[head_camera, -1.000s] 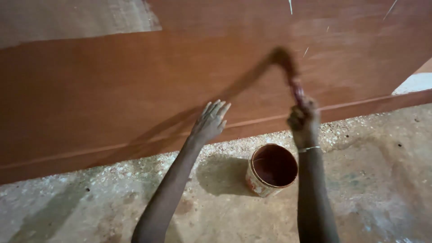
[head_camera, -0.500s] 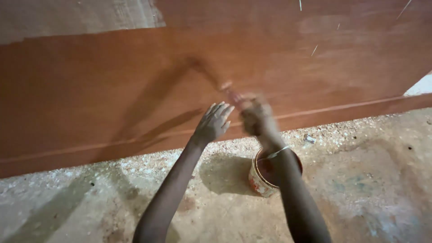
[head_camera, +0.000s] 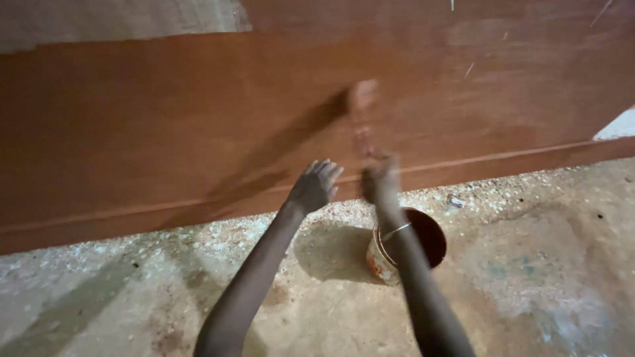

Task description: The person paints a wall with reddish-brown paint using a brush. They repeatedly dip the brush into a paint can on the floor and apply paint in horizontal strokes along the lower portion of the wall, gradually covering more area.

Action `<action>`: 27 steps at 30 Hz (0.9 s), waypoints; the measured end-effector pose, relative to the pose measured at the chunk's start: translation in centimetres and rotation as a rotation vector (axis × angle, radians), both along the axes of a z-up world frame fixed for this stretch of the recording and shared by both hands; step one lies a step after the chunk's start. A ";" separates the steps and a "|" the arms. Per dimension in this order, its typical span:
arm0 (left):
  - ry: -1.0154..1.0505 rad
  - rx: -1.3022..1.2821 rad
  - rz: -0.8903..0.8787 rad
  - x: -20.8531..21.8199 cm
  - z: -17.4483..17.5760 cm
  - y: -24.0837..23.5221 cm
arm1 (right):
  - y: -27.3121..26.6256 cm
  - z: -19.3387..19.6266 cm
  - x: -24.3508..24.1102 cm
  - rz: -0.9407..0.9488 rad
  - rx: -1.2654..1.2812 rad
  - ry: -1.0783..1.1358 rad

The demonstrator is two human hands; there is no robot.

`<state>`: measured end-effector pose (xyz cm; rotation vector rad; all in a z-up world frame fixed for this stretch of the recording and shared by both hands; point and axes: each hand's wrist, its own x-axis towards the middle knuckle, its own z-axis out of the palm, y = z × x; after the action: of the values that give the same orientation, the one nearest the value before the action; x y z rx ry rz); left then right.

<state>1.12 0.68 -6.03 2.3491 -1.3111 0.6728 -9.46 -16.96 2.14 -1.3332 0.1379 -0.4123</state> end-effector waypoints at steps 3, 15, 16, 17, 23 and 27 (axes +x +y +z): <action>-0.171 -0.172 -0.080 -0.2 -1.7 0.5 | 5.1 -1.9 -1.3 0.363 0.132 0.079; 0.030 -0.044 0.002 -0.7 1.3 3.8 | -2.2 2.8 -3.0 -0.383 0.414 -0.216; 0.029 -0.040 0.023 -0.5 1.6 4.5 | -0.9 2.2 -2.2 -0.334 0.402 -0.191; 0.029 -0.035 0.045 -0.5 1.6 5.3 | 1.0 1.3 -1.0 -0.284 0.390 -0.167; -0.063 -0.102 0.068 -1.3 -0.3 12.5 | 18.7 -6.4 5.3 0.103 -0.189 -0.283; -0.098 -0.209 0.050 -2.0 -1.0 15.7 | 23.2 -6.8 2.8 0.164 -0.758 -0.319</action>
<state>-0.89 16.43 -7.00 2.2109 -1.1629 0.9049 -6.67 6.26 -4.68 -1.9784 -0.4340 -0.5589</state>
